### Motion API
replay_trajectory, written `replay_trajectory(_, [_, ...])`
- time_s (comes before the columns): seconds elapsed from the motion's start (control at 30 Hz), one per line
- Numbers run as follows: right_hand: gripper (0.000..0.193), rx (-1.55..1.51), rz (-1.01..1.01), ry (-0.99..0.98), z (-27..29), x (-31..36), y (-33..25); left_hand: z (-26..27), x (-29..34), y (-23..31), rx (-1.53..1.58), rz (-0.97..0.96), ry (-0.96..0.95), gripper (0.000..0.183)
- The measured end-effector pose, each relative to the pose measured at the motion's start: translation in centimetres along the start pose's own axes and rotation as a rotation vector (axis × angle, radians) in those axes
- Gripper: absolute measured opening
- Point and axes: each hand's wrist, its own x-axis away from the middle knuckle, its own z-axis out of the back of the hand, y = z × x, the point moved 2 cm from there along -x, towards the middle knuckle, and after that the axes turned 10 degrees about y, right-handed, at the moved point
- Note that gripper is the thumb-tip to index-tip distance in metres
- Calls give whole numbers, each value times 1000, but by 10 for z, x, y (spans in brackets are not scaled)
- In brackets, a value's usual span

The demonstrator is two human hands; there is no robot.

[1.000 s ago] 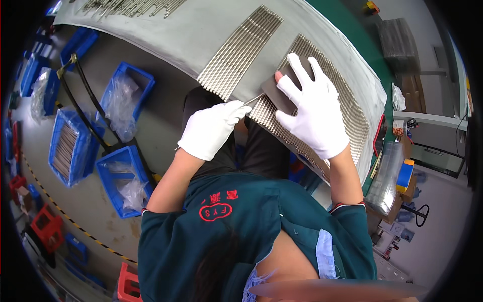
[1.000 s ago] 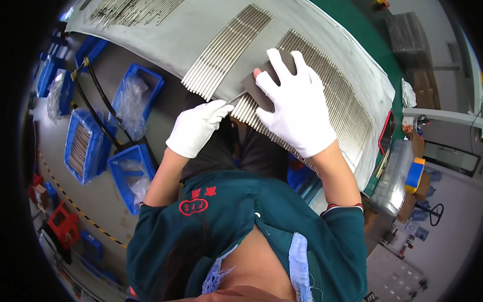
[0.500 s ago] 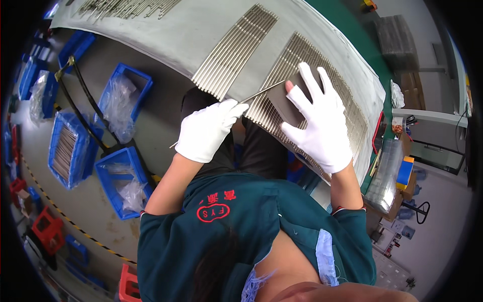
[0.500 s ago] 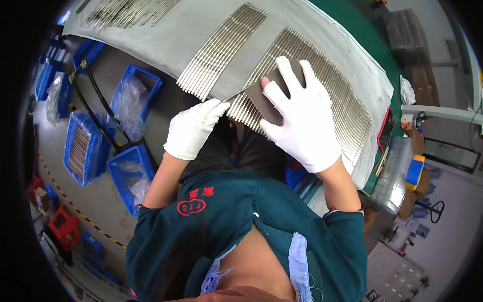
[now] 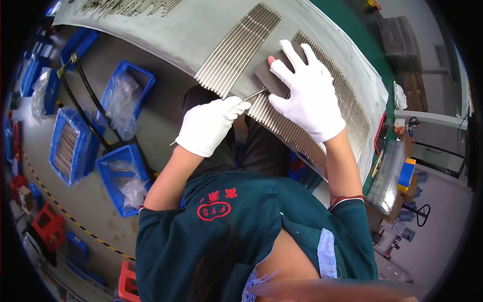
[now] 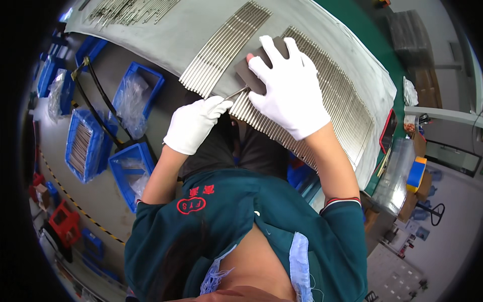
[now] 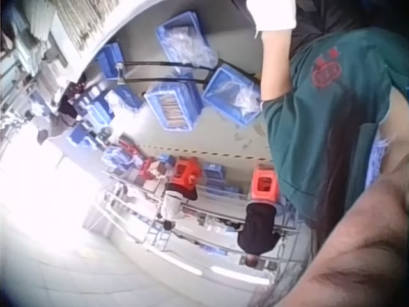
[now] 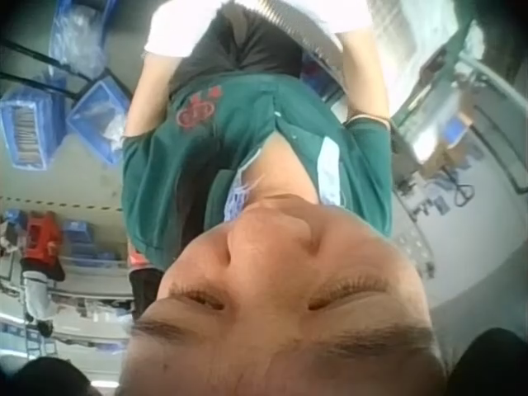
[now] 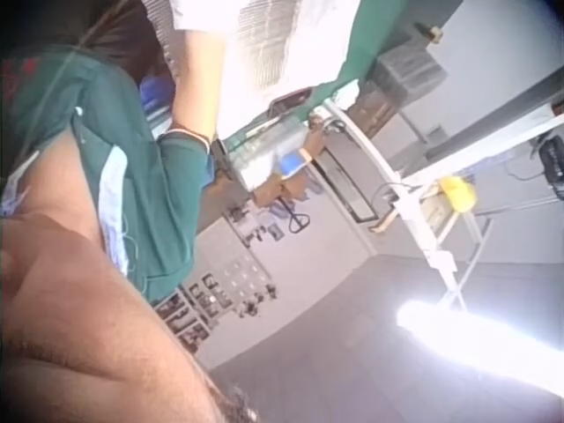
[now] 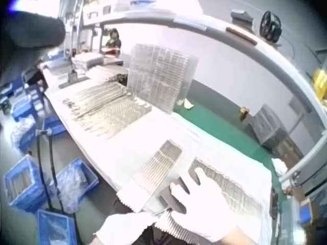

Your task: Sorting and arranging thin metal rods into organized groups on a factory workbench.

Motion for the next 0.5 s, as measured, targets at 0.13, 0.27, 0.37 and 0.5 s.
replay_trajectory(0.13, [55,-16,-16,-2,5,12,-3,7,-5,7,-176,193,-182,16])
replay_trajectory(0.27, [60,-116,-87,-161,22,57,5,7,1,7,-146,203,-136,15])
replay_trajectory(0.37, [71,-104,-153,-181,32,54,7,3,6,5,-169,146,-27,17])
replay_trajectory(0.5, [65,-87,-43,-84,18,22,-6,-1,5,3,-164,77,-29,18])
